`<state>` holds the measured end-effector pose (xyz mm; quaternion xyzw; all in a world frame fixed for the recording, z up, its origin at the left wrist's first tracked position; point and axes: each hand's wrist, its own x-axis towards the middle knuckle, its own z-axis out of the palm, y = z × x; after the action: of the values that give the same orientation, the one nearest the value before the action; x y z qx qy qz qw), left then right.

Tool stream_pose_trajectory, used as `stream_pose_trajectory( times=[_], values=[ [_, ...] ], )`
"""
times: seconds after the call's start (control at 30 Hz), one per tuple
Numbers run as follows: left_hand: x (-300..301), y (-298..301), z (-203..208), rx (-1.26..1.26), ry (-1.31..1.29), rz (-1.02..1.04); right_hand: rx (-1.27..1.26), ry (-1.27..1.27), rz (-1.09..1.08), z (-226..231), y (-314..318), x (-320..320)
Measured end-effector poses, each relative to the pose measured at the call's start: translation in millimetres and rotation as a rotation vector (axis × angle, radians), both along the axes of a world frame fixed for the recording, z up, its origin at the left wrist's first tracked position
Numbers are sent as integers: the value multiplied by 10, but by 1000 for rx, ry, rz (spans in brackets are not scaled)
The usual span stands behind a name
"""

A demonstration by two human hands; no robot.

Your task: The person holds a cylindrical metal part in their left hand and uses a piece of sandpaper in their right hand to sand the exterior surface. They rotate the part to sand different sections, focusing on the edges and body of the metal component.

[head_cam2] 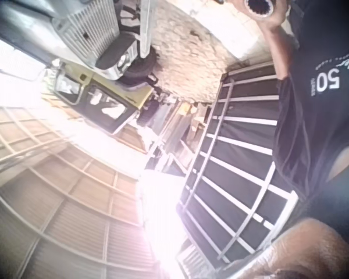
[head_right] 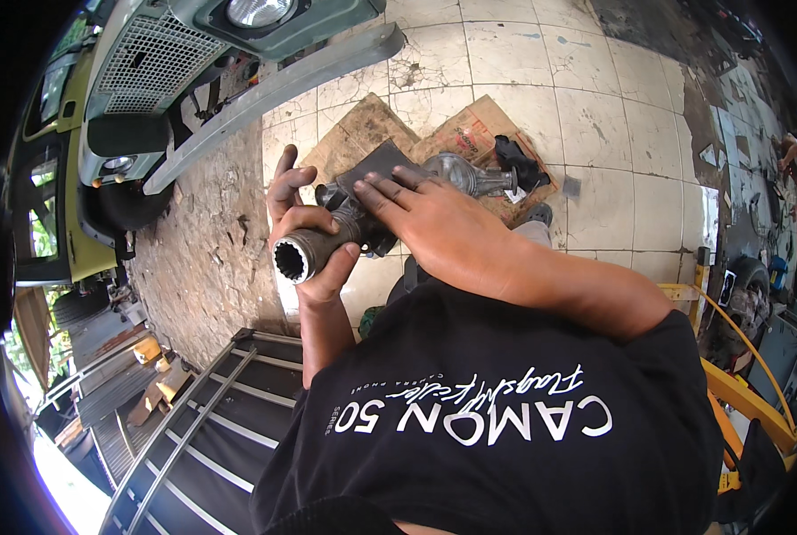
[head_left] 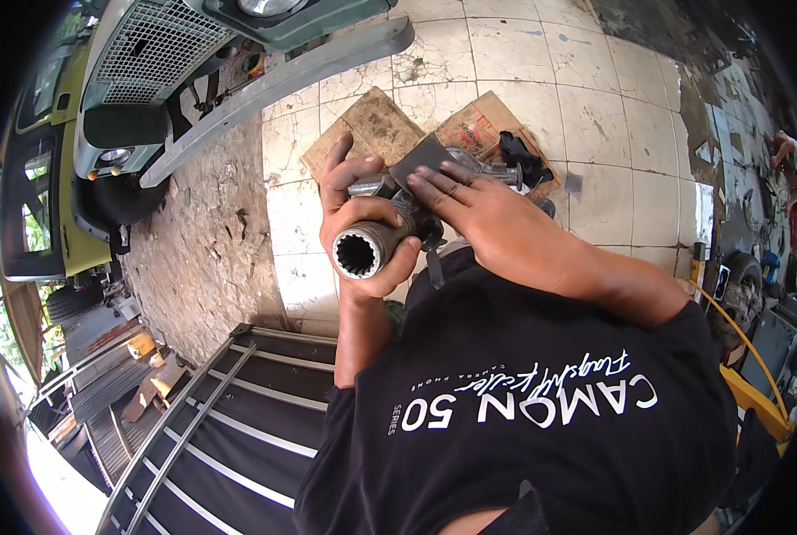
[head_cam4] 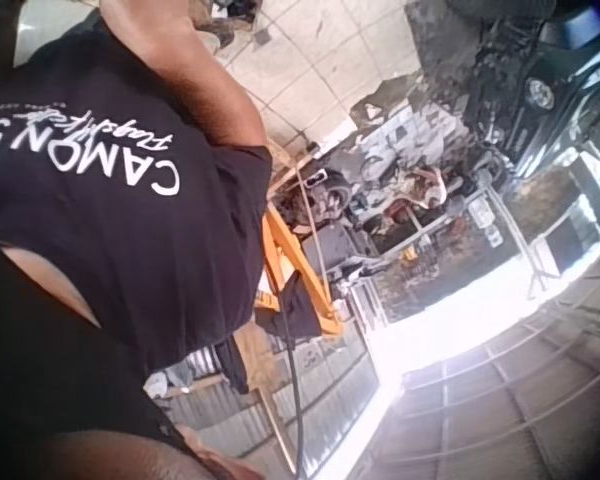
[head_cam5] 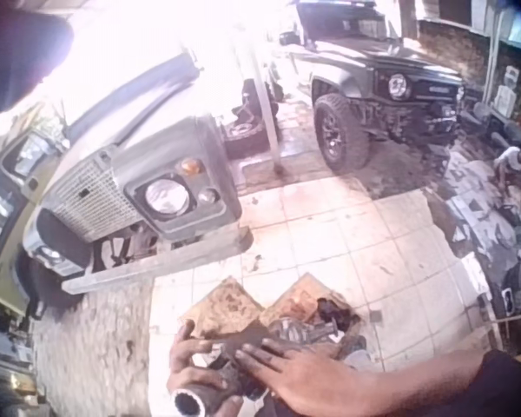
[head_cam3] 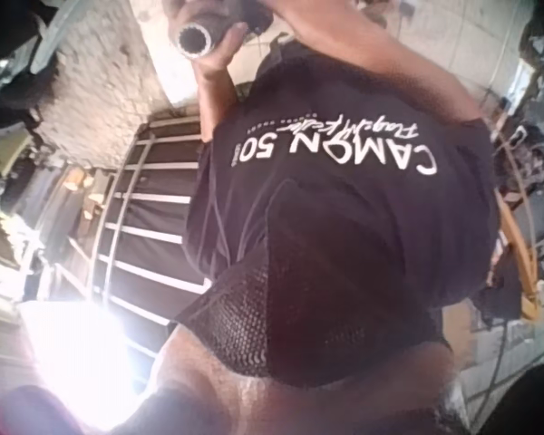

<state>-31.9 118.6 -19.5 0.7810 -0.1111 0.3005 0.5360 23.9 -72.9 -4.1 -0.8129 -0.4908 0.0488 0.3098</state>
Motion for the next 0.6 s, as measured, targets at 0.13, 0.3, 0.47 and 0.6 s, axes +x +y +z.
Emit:
stream_pose_trajectory(
  times=[0.13,0.3,0.47,0.6],
  values=[
    [-22,-14,18,1,35,1,14,123,24,-84,180,163],
    [2,-14,20,-28,21,-8,-21,23,42,35,-71,-31],
    [22,-46,-3,-18,48,-25,25,85,45,-33,96,127],
    [19,-29,16,-39,25,-12,17,103,117,68,5,110]
  ],
)
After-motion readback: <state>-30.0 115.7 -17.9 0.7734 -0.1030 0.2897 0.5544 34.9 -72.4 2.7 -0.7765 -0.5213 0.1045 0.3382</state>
